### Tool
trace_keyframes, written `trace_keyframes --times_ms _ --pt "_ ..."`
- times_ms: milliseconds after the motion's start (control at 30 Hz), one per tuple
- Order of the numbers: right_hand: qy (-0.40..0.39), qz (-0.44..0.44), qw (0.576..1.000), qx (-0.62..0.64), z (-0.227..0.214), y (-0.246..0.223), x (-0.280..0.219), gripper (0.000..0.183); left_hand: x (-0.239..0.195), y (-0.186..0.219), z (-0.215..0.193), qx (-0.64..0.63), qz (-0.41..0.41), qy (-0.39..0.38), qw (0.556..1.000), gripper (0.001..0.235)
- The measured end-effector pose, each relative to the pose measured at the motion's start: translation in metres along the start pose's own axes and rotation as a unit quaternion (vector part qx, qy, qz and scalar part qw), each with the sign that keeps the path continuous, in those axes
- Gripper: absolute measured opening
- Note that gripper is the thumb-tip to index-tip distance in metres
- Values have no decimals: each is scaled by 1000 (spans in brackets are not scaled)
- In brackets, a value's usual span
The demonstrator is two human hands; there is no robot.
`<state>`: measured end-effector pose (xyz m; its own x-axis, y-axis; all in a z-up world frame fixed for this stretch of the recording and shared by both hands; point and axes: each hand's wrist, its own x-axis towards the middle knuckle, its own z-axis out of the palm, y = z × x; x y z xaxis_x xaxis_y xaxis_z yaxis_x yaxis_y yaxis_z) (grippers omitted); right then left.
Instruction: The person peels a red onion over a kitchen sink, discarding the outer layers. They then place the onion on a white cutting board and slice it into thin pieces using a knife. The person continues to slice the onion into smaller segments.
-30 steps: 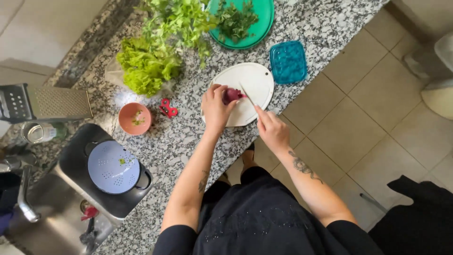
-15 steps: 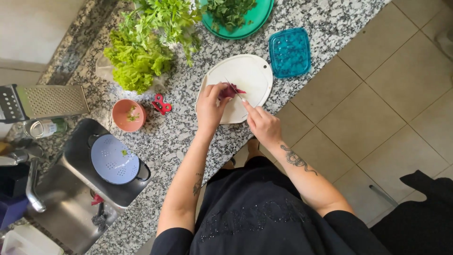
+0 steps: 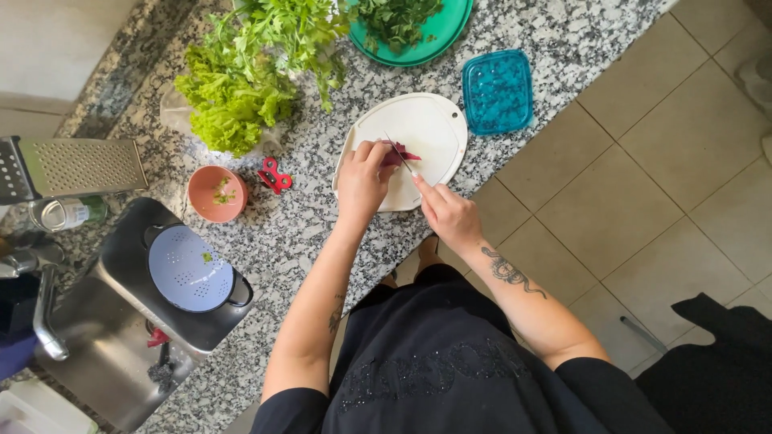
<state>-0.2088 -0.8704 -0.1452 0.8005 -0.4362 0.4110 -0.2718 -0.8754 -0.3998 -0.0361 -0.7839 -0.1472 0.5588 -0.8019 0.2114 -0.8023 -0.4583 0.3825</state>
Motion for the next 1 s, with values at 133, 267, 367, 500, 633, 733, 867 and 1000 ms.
trace_keyframes --times_ms 133,267,367,500,633,733,867,1000 --pt "-16 17 998 52 5 3 6 35 0 -4 2 -9 5 -5 1000 41" --pt "-12 16 994 111 13 5 22 32 2 -4 0 -15 2 -7 1000 41" --pt "-13 11 993 117 10 5 19 32 0 2 -9 -16 -6 -13 1000 41" --pt "-37 4 993 112 2 5 16 34 1 -2 0 -11 -12 -9 1000 41" --pt "-26 -7 996 84 9 4 24 30 -2 0 -1 -11 -17 -14 1000 40" --pt "-22 -10 997 78 6 6 17 36 3 0 -6 -13 -10 -3 1000 40" --pt "-23 -21 999 29 24 4 17 34 1 -5 -5 -8 -8 -7 1000 41" --pt "8 -54 995 -85 15 -3 12 37 5 -2 -11 -12 8 4 1000 39"
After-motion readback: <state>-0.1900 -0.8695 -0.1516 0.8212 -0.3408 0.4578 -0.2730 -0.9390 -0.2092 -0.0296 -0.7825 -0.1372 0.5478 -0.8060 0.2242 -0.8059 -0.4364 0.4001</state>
